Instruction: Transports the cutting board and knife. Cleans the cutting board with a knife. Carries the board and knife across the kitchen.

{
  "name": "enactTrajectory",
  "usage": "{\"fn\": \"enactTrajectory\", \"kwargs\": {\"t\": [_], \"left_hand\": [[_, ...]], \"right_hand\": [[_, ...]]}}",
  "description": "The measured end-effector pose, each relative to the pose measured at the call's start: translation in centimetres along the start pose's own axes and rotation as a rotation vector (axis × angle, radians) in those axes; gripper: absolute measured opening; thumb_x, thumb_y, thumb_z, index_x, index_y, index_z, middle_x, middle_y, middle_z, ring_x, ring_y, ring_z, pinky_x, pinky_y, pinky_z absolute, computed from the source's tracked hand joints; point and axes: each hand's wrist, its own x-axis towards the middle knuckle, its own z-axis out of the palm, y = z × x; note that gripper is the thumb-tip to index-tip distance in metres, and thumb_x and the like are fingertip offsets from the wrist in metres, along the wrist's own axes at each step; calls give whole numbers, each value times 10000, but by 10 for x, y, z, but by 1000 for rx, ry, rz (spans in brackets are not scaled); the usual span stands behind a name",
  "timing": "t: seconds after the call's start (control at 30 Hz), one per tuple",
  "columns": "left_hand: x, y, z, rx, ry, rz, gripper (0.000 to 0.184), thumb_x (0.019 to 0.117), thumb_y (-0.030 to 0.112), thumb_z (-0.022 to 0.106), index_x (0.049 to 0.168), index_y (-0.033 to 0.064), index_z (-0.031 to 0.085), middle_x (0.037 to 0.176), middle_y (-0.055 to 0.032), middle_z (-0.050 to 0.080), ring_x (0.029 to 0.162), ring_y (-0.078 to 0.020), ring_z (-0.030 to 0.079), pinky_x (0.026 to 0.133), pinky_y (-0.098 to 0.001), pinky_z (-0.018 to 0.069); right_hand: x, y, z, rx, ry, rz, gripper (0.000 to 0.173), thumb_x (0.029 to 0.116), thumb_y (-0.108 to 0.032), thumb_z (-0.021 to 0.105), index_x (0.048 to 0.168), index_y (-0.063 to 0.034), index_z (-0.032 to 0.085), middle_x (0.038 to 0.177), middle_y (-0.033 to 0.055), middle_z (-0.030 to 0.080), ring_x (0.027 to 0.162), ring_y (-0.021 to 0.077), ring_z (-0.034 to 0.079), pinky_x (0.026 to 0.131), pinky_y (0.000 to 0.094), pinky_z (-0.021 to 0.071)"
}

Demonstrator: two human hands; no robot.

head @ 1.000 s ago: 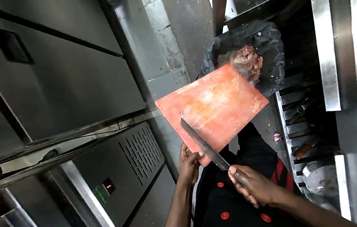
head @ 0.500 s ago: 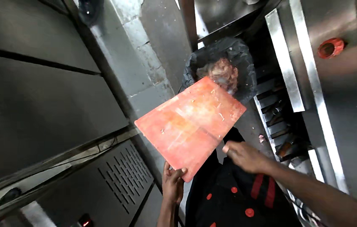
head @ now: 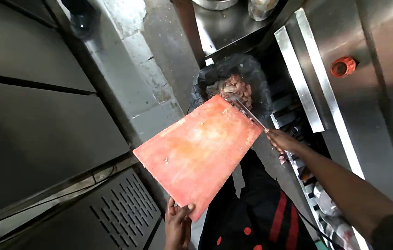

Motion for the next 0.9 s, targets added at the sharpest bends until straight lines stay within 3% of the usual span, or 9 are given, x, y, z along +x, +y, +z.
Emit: {"fn": "enactTrajectory", "kwargs": {"t": [0.13,0.23,0.33,0.47,0.6,0.67,0.73,0.8,0.9], "left_hand": [[-1,5,1,7,4,-15,577,786,-131,546,1325,12,396,927,-120,716,763,-210,740,657,-370,640],[-2,9,2,-24,-7,-37,630,795,-137,554,1374,6,354,937,-145,715,775,-237,744,685,-396,643],[-3,8,2,-24,-2,-33,651,789,-122,579,1383,-2,340,919,-147,714,759,-233,741,676,-390,640],[-2,7,0,-47,-18,-22,662,787,-124,592,1386,-6,336,928,-148,717,777,-235,743,689,-394,638],[-4,5,-1,-51,-7,-48,622,795,-140,559,1362,10,352,932,-139,717,777,-230,744,688,-385,639],[-4,2,1,-60,2,-58,624,797,-143,556,1366,7,350,943,-151,716,786,-239,746,691,-389,640],[-5,1,1,-73,5,-64,638,791,-140,563,1374,2,345,950,-173,712,789,-257,746,689,-405,640],[-4,1,1,-76,-2,-61,614,793,-139,569,1351,2,356,951,-179,709,784,-263,744,680,-408,638],[-4,-3,-4,-73,-14,-55,602,799,-127,579,1347,-6,362,952,-188,709,785,-269,744,683,-419,637]], "right_hand": [[-48,-47,49,-128,-89,-179,428,1130,-402,324,1145,-58,580,658,90,521,470,204,512,451,374,481],[-91,-71,107,-301,-243,-462,398,1107,-370,400,1159,-62,646,803,125,637,704,267,645,684,495,556],[-117,-90,156,-447,-419,-623,466,1102,-419,358,1182,-34,609,910,182,652,866,355,672,788,570,537],[-112,-101,179,-594,-415,-602,517,1101,-482,310,1207,-56,585,896,190,658,887,388,684,794,592,537],[-59,-104,145,-410,-211,-348,427,1114,-382,389,1277,-67,627,973,204,689,873,356,694,811,560,558],[-35,-105,124,-320,-74,-195,437,1119,-412,363,1243,-74,612,874,190,644,674,316,642,640,504,549],[-33,-110,114,-309,12,-110,454,1116,-448,342,1214,-85,597,815,174,615,587,295,607,566,473,532],[-49,-115,120,-348,5,-172,423,1114,-422,367,1234,-92,604,826,169,638,632,299,642,609,492,556],[-93,-126,153,-428,-160,-392,406,1106,-402,392,1219,-81,615,868,158,662,802,328,679,751,542,557]]}}
